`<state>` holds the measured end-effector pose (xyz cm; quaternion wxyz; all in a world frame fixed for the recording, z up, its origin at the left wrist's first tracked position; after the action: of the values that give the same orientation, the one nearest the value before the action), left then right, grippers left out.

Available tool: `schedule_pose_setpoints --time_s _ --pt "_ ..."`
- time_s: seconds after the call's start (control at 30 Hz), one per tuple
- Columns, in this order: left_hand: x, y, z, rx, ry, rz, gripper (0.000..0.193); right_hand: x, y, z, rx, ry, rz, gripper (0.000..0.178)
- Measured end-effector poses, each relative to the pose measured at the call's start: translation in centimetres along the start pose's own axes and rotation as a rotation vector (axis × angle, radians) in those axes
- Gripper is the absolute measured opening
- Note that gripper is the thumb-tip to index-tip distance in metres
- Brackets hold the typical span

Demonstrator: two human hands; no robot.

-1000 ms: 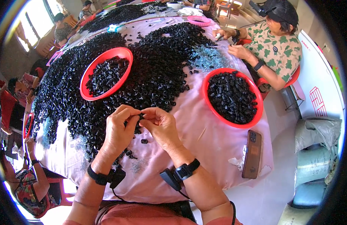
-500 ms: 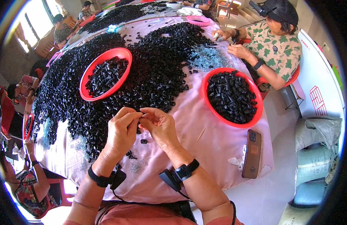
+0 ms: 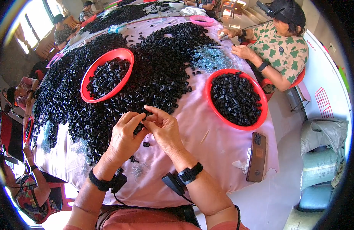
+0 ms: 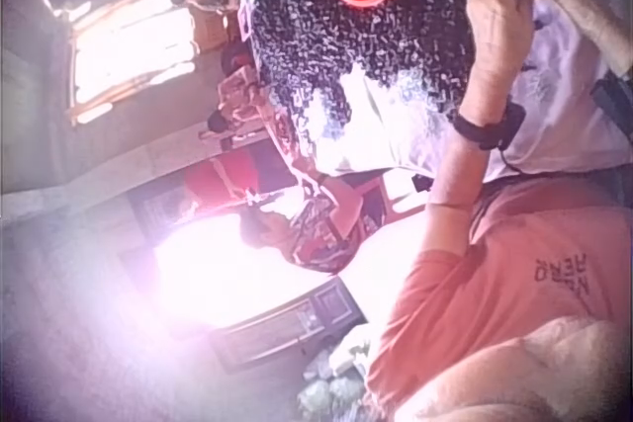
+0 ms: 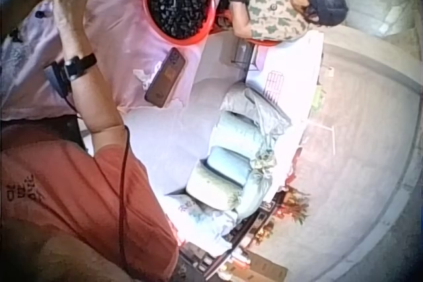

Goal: Sorting small black plastic shoe eyelets or clips on a table into red trays.

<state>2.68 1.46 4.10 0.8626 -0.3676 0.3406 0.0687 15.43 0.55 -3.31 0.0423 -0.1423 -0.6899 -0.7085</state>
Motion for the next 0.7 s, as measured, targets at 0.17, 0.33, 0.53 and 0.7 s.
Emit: schedule_pose_setpoints --time_s 0.17,0.33,0.53,0.7 --pt "0.19 -0.05 -0.1 0.026 -0.006 0.063 0.041 0.03 -0.02 -0.03 -0.008 -0.01 -0.014 0.041" --pt "-0.29 0.59 -0.21 -0.037 -0.032 0.051 0.039 -0.17 -0.09 0.0 0.035 -0.022 0.042 0.036" --pt "-0.49 0.44 0.04 -0.017 -0.051 0.06 0.038 -0.12 -0.44 0.04 0.11 0.0 0.043 0.032" --pt "-0.55 0.19 0.02 -0.039 -0.035 0.027 0.038 0.02 -0.22 0.01 0.07 0.026 0.05 0.032"
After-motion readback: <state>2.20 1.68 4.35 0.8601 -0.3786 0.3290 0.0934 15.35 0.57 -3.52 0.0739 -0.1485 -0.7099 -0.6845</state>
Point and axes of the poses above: each hand's wrist, its own z-axis towards the middle knuckle, its own x-axis out of the palm, y = z × x, the point moved 5 cm from there along z, towards the middle knuckle, and after that the axes turned 11 degrees about -z, right-handed, at the moved point
